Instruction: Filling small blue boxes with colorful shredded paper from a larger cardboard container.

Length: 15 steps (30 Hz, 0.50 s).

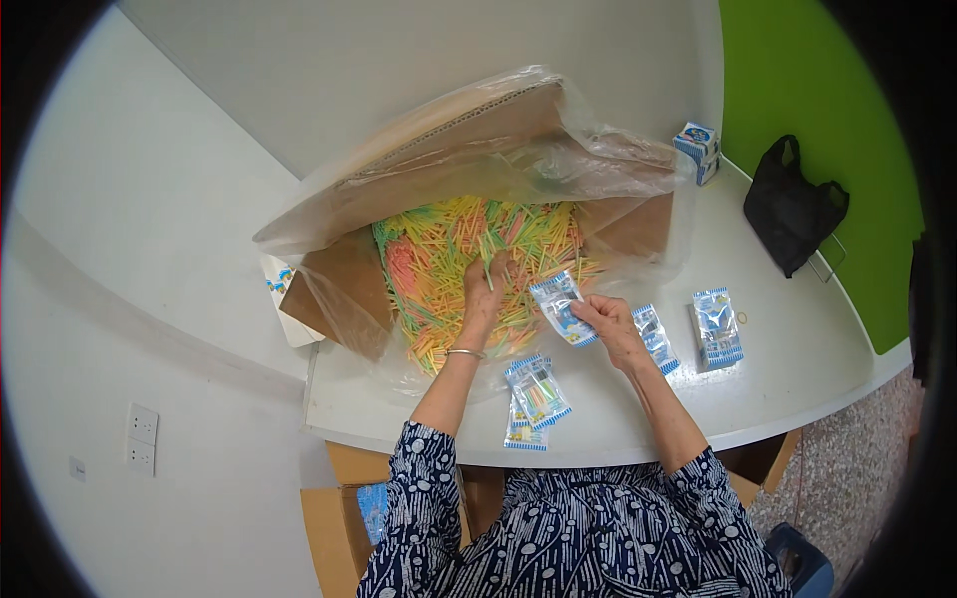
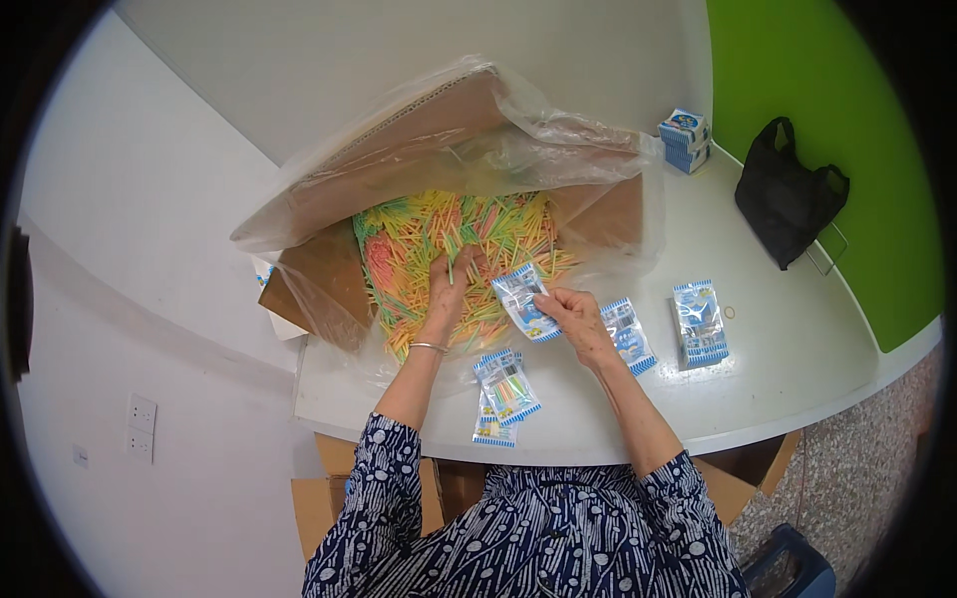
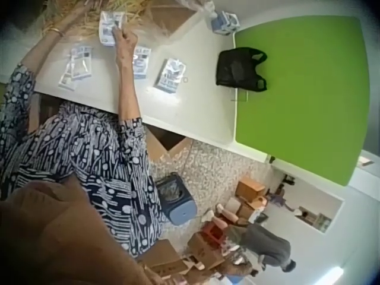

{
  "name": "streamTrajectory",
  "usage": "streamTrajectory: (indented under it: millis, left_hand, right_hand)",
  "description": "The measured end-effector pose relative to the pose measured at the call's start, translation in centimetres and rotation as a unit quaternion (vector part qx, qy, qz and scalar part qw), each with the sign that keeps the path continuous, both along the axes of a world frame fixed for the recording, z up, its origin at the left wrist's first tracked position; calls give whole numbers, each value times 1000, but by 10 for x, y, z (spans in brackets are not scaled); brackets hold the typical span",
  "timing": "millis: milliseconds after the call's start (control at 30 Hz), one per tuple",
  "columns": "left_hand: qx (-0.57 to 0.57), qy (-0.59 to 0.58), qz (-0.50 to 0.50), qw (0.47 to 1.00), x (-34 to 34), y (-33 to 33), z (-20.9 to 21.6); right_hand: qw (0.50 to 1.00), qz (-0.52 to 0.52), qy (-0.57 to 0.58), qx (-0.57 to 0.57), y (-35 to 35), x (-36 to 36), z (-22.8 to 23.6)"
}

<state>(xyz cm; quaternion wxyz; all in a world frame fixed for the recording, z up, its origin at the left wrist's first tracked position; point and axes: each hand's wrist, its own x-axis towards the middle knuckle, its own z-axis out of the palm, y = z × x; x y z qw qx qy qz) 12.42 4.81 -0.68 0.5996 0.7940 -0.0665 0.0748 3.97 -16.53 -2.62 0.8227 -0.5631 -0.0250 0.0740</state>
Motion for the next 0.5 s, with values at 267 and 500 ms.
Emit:
streamTrajectory:
  millis: [267, 500]
  left_hand:
    - [-260, 124, -89, 954, -38, -48, 61]
    - [-266, 153, -155, 939, -60, -60, 60]
  right_hand:
    - [996, 63, -1, -61, -13, -4, -8]
    - [996, 90, 3, -28, -17, -10, -3]
